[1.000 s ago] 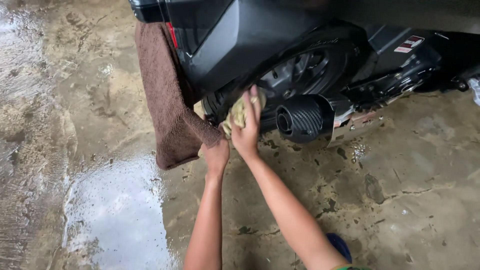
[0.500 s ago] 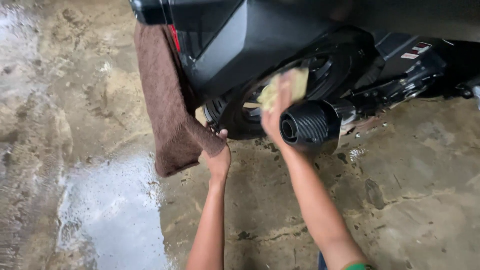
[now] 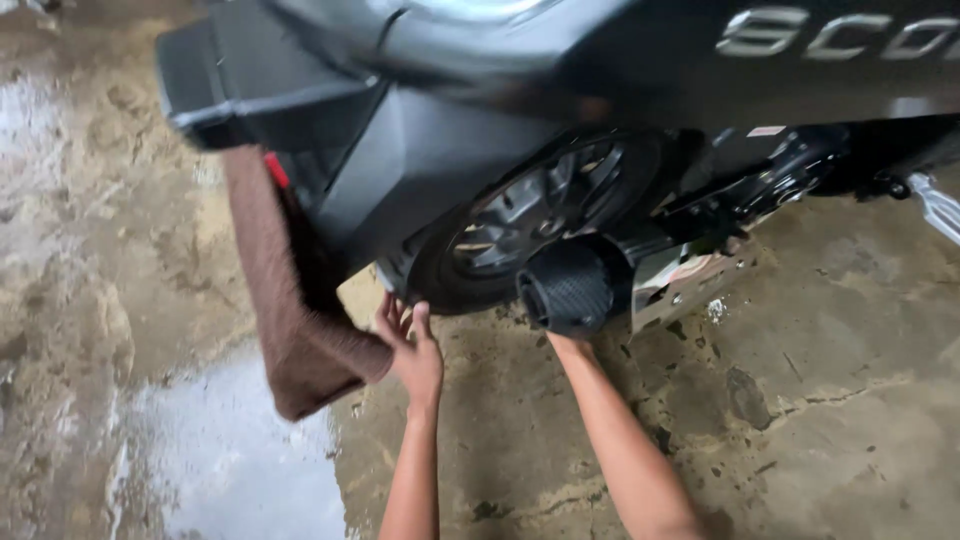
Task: The person cleans a black scooter using a yellow cloth. They wipe the rear wheel, exhaust pipe, taillight, seat, and engine area while squatting on the floor.
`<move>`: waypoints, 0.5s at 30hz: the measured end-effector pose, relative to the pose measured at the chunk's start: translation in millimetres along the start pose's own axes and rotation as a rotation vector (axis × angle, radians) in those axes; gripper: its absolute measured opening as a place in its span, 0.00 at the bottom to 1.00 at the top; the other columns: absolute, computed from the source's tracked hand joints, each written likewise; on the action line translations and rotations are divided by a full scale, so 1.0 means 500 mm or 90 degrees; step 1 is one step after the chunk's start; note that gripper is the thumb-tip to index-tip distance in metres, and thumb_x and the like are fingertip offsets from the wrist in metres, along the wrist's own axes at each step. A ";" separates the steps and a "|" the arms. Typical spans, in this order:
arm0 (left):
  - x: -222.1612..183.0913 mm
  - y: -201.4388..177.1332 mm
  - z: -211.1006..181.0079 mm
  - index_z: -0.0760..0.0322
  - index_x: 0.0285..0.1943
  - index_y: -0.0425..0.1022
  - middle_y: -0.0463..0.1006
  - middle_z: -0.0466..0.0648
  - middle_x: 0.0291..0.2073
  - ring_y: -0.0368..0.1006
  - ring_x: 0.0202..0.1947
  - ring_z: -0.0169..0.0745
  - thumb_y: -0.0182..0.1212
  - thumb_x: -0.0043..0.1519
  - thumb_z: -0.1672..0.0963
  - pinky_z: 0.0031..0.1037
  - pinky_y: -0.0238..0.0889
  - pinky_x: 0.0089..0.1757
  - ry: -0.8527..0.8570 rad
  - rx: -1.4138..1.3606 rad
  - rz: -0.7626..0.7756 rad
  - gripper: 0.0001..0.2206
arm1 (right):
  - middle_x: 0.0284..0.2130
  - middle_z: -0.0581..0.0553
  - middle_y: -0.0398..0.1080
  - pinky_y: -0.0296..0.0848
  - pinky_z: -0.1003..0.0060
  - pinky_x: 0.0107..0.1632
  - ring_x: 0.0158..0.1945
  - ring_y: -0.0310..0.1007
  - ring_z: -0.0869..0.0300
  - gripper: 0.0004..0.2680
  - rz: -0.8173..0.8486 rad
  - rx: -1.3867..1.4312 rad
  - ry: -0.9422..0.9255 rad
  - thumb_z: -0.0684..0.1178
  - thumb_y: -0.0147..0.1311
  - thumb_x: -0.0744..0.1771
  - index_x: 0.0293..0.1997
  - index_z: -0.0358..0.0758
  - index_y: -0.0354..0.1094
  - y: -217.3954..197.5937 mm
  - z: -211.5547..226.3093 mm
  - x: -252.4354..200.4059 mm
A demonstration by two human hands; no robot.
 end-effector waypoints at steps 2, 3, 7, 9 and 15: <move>-0.008 0.025 0.009 0.70 0.67 0.62 0.73 0.66 0.61 0.69 0.63 0.62 0.64 0.66 0.60 0.47 0.66 0.56 0.139 -0.002 -0.057 0.22 | 0.74 0.35 0.48 0.65 0.42 0.65 0.61 0.70 0.39 0.24 0.105 -0.023 0.052 0.52 0.44 0.68 0.76 0.52 0.47 0.007 -0.017 0.025; 0.002 0.038 0.027 0.70 0.67 0.62 0.73 0.66 0.61 0.69 0.63 0.62 0.64 0.66 0.60 0.47 0.66 0.56 0.138 0.003 -0.051 0.22 | 0.74 0.35 0.48 0.65 0.42 0.65 0.61 0.70 0.39 0.24 0.107 -0.024 0.058 0.52 0.44 0.68 0.76 0.52 0.47 0.013 -0.024 0.026; -0.009 0.079 0.068 0.68 0.69 0.56 0.67 0.65 0.67 0.63 0.68 0.63 0.57 0.69 0.59 0.53 0.61 0.60 0.147 -0.049 -0.064 0.22 | 0.74 0.42 0.48 0.70 0.45 0.61 0.61 0.71 0.41 0.24 0.109 -0.078 0.110 0.54 0.46 0.67 0.76 0.60 0.50 0.044 -0.032 0.016; 0.010 0.080 0.057 0.68 0.70 0.56 0.67 0.66 0.67 0.62 0.68 0.63 0.57 0.69 0.58 0.54 0.59 0.61 0.144 -0.081 -0.079 0.21 | 0.72 0.42 0.54 0.71 0.49 0.62 0.66 0.66 0.42 0.20 -0.016 -0.104 0.119 0.52 0.44 0.68 0.72 0.55 0.61 0.050 0.000 0.044; 0.006 0.059 0.046 0.72 0.67 0.57 0.67 0.69 0.66 0.63 0.67 0.68 0.59 0.68 0.62 0.52 0.62 0.59 0.139 -0.118 -0.049 0.21 | 0.71 0.23 0.51 0.55 0.40 0.71 0.71 0.57 0.33 0.23 -0.132 -0.073 0.187 0.54 0.48 0.70 0.72 0.29 0.56 0.041 0.077 0.011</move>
Point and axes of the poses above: each hand's wrist, its own x-axis towards the middle knuckle, its own y-axis out of the palm, z = x × y, the point moved 3 cm from there along x, towards the middle knuckle
